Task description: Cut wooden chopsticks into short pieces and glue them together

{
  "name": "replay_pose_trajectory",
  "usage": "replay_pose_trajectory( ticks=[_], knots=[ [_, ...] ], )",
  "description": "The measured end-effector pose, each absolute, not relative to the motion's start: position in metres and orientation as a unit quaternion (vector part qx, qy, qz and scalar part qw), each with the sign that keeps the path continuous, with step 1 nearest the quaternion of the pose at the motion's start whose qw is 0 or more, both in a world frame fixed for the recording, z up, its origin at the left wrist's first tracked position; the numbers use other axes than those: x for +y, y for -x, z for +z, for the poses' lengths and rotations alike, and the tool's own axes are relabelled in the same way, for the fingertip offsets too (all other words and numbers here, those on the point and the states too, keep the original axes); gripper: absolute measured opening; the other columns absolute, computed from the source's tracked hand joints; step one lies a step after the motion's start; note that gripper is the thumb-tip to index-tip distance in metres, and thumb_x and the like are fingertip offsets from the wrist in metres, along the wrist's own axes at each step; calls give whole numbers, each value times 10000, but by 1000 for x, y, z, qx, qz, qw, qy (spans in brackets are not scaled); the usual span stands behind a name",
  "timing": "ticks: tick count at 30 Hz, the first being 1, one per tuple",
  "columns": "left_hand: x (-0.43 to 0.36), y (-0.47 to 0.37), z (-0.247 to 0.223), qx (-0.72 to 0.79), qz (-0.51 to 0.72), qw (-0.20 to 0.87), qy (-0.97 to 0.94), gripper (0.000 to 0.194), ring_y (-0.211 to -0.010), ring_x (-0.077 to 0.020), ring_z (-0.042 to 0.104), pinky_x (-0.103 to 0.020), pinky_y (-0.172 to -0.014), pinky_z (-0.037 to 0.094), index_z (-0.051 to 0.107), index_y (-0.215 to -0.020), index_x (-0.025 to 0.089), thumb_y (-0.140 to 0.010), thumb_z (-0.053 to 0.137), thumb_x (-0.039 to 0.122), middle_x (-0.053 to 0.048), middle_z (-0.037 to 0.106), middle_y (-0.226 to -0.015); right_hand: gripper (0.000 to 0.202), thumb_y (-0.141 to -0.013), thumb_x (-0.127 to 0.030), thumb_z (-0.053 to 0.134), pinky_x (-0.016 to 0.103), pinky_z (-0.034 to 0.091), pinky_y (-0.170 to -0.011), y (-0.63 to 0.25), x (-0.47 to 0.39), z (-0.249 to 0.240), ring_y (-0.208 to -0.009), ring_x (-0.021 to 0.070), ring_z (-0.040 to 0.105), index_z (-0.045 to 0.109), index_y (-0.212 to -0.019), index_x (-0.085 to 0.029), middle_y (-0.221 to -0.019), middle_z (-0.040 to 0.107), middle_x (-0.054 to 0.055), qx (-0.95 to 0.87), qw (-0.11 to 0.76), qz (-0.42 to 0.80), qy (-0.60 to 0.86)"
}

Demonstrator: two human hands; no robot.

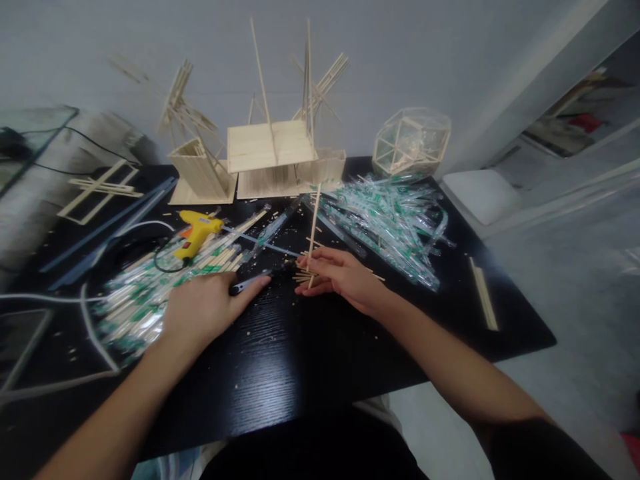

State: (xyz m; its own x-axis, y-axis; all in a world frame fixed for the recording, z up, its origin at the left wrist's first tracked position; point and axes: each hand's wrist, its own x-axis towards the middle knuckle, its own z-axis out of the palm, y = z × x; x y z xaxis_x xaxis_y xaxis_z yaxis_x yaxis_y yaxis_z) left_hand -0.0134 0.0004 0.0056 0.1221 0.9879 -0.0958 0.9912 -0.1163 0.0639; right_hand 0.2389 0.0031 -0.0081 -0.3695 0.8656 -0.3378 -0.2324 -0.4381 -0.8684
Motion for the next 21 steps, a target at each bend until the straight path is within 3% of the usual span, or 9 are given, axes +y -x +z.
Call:
replay_pose_trajectory(
  ticks=[4,11,16,21],
  knots=[
    [3,15,4,675,69,127,-723,712,-617,-280,633,-329,-574,368,697,-735,207,-886,347,808,-87,663,-611,160,-901,-284,742,311,660,-816,-237,3,-9,-816,177,786,661,-950,-155,-1197,693,95,-357,358,763,402],
    [-12,-4,-5,591,232,413,-653,446,-665,-189,625,-271,-607,433,746,-812,188,-772,711,631,-1,723,-710,255,-845,-341,810,343,637,-878,-229,-5,-13,-844,178,784,655,-907,-148,-1161,707,75,-318,331,812,362],
    [-22,-14,-18,550,253,470,-642,345,-741,-201,670,-280,-675,482,781,-845,186,-771,762,522,-25,767,-817,281,-822,-366,831,338,634,-854,-222,-12,-22,-780,133,746,678,-952,-170,-946,734,20,-318,330,815,354],
    [-23,-16,-19,544,249,496,-629,312,-724,-203,673,-283,-653,496,792,-844,187,-758,773,487,-28,773,-807,359,-778,-433,856,314,639,-806,-218,-14,-22,-802,138,742,697,-964,-171,-936,731,22,-324,314,822,346]
  ],
)
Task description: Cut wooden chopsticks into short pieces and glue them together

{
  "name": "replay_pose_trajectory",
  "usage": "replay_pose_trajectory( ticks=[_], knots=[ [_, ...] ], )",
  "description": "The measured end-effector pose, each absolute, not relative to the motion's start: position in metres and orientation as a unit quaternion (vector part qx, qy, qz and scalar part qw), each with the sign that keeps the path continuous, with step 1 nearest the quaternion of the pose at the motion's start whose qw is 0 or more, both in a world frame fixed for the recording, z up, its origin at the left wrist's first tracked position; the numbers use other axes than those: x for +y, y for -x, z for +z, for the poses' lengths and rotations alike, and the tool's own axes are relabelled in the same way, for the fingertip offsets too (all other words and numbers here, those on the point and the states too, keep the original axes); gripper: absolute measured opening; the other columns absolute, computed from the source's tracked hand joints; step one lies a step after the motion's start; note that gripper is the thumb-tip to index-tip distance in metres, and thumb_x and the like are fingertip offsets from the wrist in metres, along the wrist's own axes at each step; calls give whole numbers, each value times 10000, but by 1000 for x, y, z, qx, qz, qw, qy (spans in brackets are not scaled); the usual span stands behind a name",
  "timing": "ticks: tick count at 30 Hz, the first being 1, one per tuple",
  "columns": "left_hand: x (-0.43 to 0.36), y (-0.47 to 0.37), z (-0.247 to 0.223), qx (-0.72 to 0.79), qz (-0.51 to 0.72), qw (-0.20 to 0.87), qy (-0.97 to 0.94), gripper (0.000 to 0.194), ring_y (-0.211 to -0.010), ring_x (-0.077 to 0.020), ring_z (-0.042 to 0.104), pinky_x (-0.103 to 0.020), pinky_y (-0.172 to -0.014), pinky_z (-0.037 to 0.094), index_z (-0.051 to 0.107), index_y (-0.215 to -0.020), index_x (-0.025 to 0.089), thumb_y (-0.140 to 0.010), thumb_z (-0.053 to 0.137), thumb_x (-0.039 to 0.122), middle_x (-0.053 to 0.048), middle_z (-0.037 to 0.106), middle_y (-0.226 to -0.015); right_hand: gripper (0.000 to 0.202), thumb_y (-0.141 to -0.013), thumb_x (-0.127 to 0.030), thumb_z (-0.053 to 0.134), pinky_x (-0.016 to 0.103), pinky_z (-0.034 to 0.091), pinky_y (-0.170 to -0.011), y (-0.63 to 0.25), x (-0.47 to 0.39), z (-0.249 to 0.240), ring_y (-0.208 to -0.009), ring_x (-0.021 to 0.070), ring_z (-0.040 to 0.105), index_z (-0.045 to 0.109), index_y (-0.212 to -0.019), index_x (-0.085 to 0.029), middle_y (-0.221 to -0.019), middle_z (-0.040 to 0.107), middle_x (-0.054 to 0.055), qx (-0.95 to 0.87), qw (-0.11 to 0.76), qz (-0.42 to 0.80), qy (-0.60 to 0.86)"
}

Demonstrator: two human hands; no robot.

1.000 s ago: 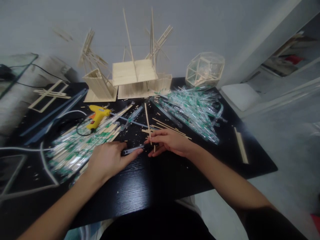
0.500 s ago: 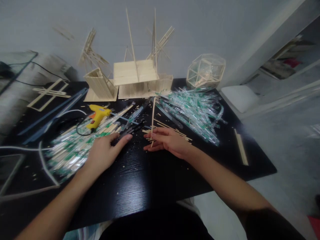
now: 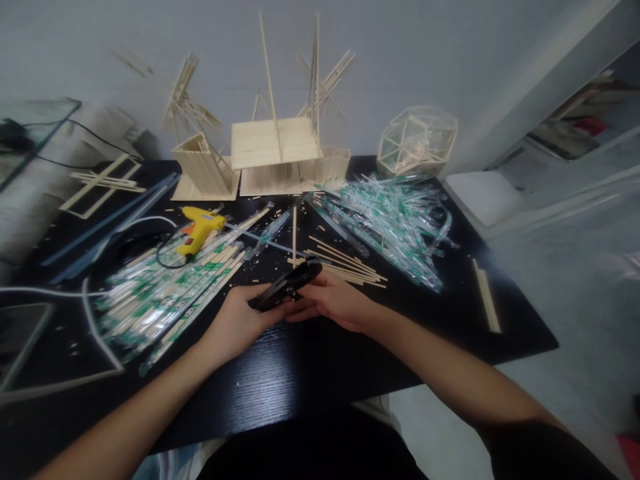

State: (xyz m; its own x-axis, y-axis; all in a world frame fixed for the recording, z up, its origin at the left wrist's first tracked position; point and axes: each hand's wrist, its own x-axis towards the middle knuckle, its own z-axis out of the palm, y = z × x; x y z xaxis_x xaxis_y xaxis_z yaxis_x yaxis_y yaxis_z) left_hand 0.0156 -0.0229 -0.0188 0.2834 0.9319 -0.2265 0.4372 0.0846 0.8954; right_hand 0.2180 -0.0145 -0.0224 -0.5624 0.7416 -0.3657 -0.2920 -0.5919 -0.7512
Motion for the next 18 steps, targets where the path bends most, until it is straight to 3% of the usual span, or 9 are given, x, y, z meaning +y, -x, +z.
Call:
replay_pose_trajectory(
  ticks=[4,8,10,18],
  knots=[
    [-20,-16,-6,578,300,495,-575,283,-663,-181,639,-276,-622,477,788,-754,191,-688,818,464,-23,751,-724,393,-742,-469,875,354,648,-799,-219,-13,-22,-838,174,753,700,-901,-154,-912,746,40,-351,318,801,365],
    [-18,-15,-2,611,312,526,-503,332,-462,-100,410,-247,-464,283,779,-742,180,-660,839,497,47,514,-472,406,-729,-471,880,383,626,-888,-219,-13,-24,-875,190,768,742,-903,-131,-888,778,72,-381,304,792,369],
    [-17,-14,-5,614,311,545,-479,339,-450,-84,348,-243,-455,229,778,-749,170,-638,857,481,65,444,-450,399,-721,-454,887,388,626,-884,-218,-15,-25,-861,193,773,756,-907,-128,-880,788,79,-383,297,791,373],
    [-18,-17,-9,603,323,553,-476,317,-455,-82,350,-245,-454,227,785,-733,172,-617,871,454,58,478,-458,414,-706,-460,895,388,632,-849,-215,-17,-24,-824,196,776,775,-918,-126,-882,794,84,-381,288,791,383]
  ],
)
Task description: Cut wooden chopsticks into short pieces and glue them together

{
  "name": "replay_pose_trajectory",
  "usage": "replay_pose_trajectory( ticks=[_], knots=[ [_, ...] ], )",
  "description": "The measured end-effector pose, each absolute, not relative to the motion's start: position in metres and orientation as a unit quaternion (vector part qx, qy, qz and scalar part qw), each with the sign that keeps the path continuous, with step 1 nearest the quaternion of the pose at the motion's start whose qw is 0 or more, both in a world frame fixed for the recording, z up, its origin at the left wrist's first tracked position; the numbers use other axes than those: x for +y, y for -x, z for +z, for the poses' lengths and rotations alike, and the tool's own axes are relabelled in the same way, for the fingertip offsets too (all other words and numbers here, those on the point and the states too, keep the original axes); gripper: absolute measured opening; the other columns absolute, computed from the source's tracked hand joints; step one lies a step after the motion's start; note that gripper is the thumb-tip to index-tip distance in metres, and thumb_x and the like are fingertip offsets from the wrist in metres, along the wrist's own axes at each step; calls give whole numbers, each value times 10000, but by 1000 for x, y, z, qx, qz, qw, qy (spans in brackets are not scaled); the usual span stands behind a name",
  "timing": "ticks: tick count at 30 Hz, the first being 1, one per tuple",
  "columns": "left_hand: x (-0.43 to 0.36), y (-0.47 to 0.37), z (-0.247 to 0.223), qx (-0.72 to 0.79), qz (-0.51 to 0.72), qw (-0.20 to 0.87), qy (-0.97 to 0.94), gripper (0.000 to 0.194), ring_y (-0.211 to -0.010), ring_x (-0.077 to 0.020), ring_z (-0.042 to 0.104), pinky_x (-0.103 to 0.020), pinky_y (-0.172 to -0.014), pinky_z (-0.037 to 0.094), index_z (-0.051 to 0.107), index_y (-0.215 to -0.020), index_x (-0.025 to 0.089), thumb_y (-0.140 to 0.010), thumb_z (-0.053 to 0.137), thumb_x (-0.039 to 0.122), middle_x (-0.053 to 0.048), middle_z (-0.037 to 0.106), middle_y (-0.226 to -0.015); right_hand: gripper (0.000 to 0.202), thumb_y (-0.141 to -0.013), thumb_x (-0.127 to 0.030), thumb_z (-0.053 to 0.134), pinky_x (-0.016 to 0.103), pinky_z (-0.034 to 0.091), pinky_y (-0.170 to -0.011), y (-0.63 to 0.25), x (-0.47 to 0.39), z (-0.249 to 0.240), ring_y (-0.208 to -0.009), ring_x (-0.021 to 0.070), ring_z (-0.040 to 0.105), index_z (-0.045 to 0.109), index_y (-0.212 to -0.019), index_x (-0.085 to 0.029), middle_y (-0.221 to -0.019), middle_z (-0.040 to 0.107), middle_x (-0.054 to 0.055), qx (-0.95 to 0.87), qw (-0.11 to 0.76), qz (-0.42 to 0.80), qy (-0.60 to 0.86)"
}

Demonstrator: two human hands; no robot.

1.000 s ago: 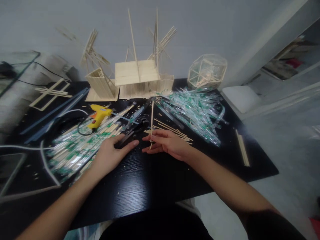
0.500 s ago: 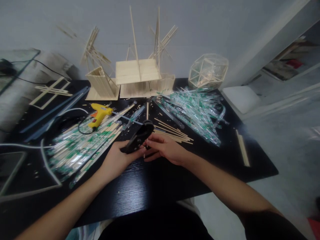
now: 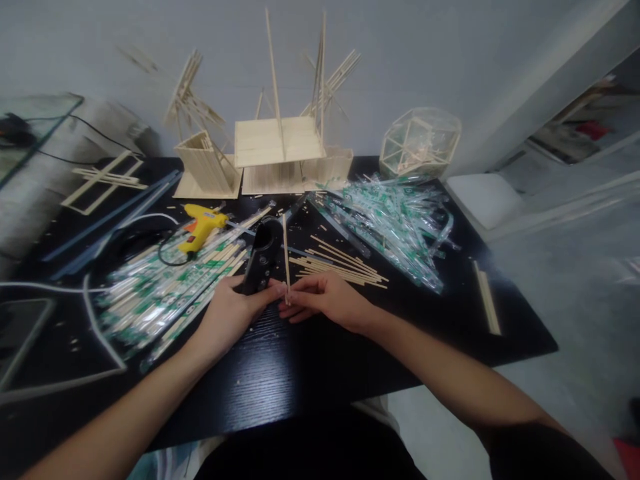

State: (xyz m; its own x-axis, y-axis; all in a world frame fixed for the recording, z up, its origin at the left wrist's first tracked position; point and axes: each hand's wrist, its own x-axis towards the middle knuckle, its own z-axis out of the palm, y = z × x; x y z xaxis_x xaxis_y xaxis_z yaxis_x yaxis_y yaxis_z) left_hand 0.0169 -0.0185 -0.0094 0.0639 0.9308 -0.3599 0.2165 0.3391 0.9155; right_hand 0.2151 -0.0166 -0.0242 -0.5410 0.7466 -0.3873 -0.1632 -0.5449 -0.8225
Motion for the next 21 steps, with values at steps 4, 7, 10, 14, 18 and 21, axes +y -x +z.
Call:
replay_pose_trajectory(
  ticks=[4,7,10,14,18,21],
  knots=[
    [-19,-19,-8,610,311,552,-476,343,-443,-89,351,-251,-451,225,787,-716,168,-595,867,479,58,459,-435,416,-718,-471,886,365,633,-824,-216,-16,-25,-817,191,773,775,-918,-124,-868,790,81,-393,285,784,387],
    [-19,-18,-8,610,305,548,-484,352,-441,-94,366,-256,-459,250,767,-691,170,-629,845,508,54,465,-430,408,-727,-480,876,355,633,-805,-215,-17,-25,-801,186,769,771,-906,-128,-857,788,78,-399,285,782,386],
    [-18,-17,-8,605,309,537,-501,348,-471,-103,414,-257,-489,302,721,-621,175,-675,827,502,45,482,-440,392,-723,-468,881,340,631,-787,-215,-18,-23,-784,180,766,760,-870,-125,-835,784,73,-396,286,785,380],
    [-18,-15,-8,606,300,531,-511,296,-468,-99,417,-248,-476,287,771,-711,179,-662,845,462,51,503,-449,392,-716,-452,889,329,629,-777,-215,-18,-22,-771,174,763,754,-876,-120,-826,779,69,-392,275,795,373],
    [-18,-15,-9,600,296,539,-512,257,-443,-85,391,-243,-450,252,770,-709,172,-656,852,410,52,513,-446,422,-709,-458,892,379,631,-827,-214,-20,-23,-757,179,761,748,-899,-111,-818,774,72,-397,265,796,371],
    [-18,-15,-11,600,306,561,-481,252,-435,-79,387,-233,-455,259,747,-695,165,-645,861,383,57,495,-434,427,-690,-414,909,377,631,-841,-213,-20,-23,-794,184,765,712,-924,-117,-855,778,71,-388,288,787,385]
  ],
)
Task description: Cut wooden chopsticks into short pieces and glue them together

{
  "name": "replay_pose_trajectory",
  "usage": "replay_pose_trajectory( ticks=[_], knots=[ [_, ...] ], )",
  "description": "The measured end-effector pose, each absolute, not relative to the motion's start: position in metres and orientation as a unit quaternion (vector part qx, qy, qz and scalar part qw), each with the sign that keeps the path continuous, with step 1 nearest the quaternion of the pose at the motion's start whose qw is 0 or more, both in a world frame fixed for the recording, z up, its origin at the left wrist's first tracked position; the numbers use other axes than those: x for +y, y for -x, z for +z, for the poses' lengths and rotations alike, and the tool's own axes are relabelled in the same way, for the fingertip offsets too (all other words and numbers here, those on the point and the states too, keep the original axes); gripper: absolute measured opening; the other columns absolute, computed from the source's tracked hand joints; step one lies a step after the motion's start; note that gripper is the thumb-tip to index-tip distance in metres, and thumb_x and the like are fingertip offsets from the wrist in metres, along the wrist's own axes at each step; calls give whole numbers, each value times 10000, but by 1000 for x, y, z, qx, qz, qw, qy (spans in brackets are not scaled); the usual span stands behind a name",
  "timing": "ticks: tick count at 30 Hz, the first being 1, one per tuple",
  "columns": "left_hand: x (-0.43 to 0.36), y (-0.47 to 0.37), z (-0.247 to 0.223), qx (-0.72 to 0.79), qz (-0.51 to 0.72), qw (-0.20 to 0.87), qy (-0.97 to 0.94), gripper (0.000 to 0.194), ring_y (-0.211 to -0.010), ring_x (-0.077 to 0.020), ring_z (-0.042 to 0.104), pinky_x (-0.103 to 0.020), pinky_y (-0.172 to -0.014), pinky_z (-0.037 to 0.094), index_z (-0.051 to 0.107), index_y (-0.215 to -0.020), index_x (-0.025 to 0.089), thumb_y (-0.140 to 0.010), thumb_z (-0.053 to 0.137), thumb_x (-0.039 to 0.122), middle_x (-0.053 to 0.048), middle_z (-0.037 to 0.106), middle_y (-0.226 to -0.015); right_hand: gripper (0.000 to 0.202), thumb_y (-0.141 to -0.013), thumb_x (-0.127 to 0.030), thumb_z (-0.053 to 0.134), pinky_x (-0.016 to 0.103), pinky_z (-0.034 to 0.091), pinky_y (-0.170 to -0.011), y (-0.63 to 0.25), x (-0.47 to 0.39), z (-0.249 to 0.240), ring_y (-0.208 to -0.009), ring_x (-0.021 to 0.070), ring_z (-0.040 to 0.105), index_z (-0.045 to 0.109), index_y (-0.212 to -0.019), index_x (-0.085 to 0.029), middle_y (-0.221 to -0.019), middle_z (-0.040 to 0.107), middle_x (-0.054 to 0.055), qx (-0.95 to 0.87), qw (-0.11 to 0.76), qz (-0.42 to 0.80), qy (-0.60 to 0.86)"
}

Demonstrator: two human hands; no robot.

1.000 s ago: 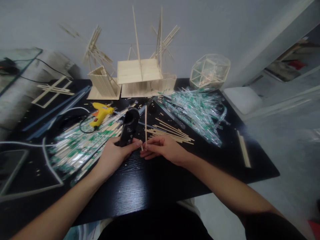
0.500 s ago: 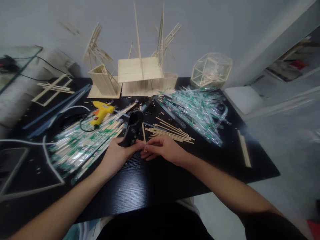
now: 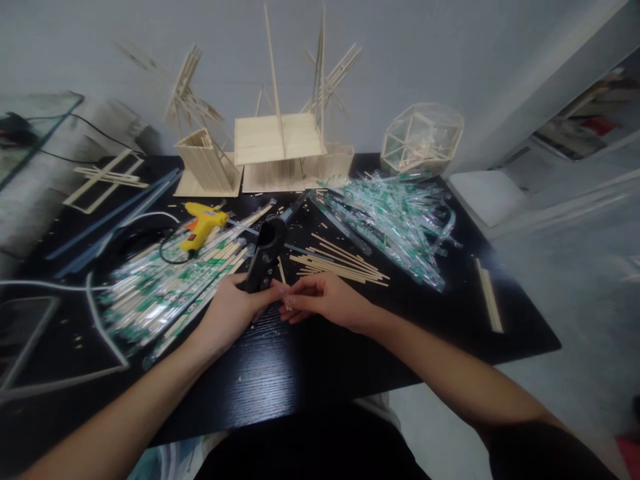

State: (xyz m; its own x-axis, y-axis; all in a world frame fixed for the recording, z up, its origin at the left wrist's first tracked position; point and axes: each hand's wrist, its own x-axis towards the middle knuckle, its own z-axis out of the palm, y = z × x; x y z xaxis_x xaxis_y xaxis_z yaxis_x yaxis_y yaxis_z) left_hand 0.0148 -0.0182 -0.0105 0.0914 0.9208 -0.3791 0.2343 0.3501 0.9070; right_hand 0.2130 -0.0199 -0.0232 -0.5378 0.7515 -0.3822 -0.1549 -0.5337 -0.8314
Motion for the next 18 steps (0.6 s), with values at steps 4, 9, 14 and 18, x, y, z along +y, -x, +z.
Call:
replay_pose_trajectory(
  ticks=[4,9,14,18],
  knots=[
    [-19,-16,-13,600,314,561,-476,281,-420,-70,365,-230,-441,238,734,-665,160,-648,869,405,63,475,-422,569,-584,-251,969,344,629,-824,-213,-18,-24,-777,169,768,611,-1018,-168,-844,782,23,-362,340,768,406],
    [-22,-21,-15,600,311,536,-506,276,-435,-80,420,-230,-469,330,761,-685,165,-670,867,420,52,552,-458,638,-570,-190,958,342,624,-804,-214,-16,-26,-787,191,778,580,-1083,-164,-844,792,44,-355,322,785,393],
    [-24,-20,-10,564,338,496,-567,279,-678,-167,660,-267,-663,507,801,-796,186,-723,836,453,-18,770,-762,629,-585,-218,954,376,631,-806,-217,-14,-24,-760,203,775,635,-1122,-137,-785,791,47,-351,311,790,394],
    [-21,-12,-11,534,334,424,-651,353,-652,-160,639,-269,-629,505,797,-975,212,-735,841,466,13,726,-741,578,-582,-223,958,319,623,-787,-221,-10,-22,-730,163,760,689,-1088,-145,-802,793,23,-332,341,786,395]
  ],
)
